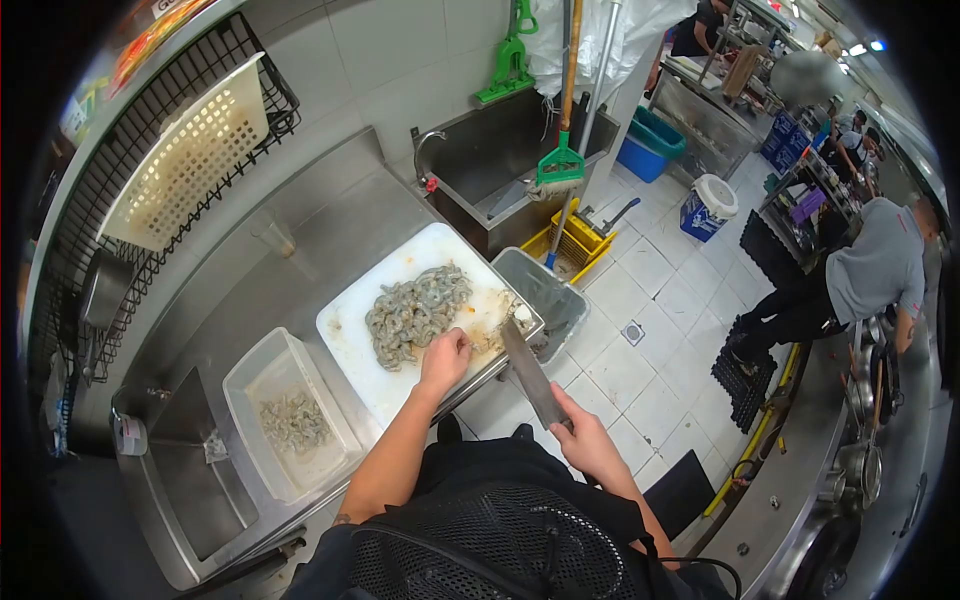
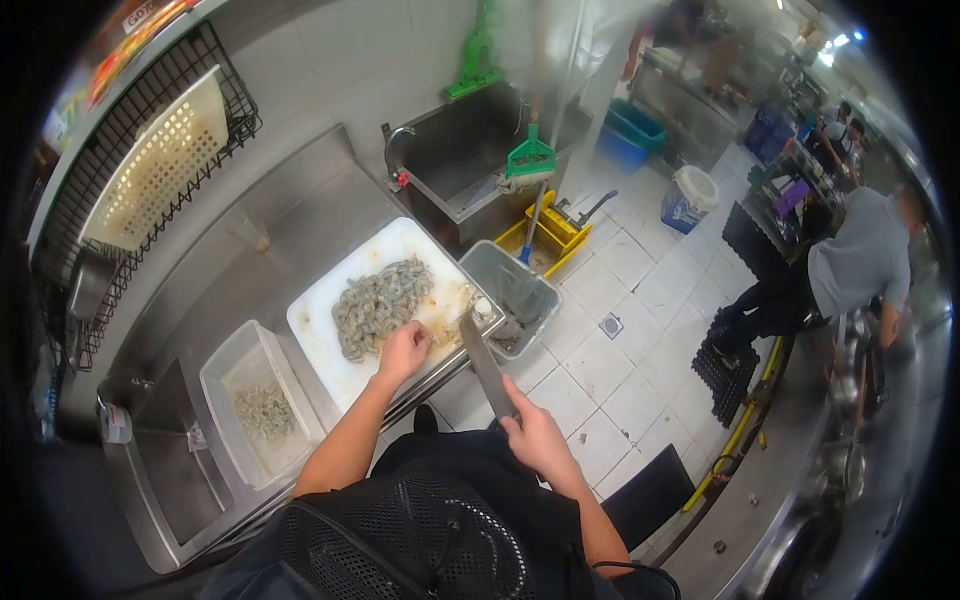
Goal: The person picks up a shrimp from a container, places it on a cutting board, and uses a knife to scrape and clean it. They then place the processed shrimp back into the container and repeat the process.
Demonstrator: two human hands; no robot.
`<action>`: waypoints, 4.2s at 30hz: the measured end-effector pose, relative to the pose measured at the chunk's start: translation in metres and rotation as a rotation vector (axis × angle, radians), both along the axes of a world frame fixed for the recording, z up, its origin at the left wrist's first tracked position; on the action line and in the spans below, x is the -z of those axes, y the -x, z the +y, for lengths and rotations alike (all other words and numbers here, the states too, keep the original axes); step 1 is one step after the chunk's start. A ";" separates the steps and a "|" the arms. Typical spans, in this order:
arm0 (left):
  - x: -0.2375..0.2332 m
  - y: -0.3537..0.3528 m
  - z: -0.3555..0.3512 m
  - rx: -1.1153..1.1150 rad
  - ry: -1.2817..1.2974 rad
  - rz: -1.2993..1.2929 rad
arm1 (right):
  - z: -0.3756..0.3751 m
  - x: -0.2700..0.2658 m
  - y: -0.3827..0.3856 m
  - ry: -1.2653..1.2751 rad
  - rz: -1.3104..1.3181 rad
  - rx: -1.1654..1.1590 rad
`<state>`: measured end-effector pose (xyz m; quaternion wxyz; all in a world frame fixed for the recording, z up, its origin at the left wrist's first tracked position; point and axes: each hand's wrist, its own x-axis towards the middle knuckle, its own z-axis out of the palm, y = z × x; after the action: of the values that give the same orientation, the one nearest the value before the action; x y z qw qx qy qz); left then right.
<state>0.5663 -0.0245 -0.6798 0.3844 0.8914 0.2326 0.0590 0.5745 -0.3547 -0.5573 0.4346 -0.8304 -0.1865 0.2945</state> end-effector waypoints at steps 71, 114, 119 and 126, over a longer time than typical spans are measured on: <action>-0.002 -0.015 -0.027 -0.004 -0.070 -0.185 | 0.025 0.025 -0.019 0.052 -0.073 -0.178; 0.007 -0.025 -0.012 -0.120 0.050 -0.040 | -0.001 0.080 -0.009 -0.366 0.717 0.060; 0.014 -0.026 -0.005 -0.090 0.029 -0.006 | -0.024 0.068 -0.013 -0.328 0.795 -0.079; -0.007 -0.023 -0.007 0.148 -0.147 -0.210 | -0.034 0.051 -0.018 -0.340 0.674 0.025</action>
<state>0.5892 -0.0312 -0.6730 0.3436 0.9208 0.1197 0.1402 0.5925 -0.3892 -0.6085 0.6069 -0.6051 -0.0689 0.5106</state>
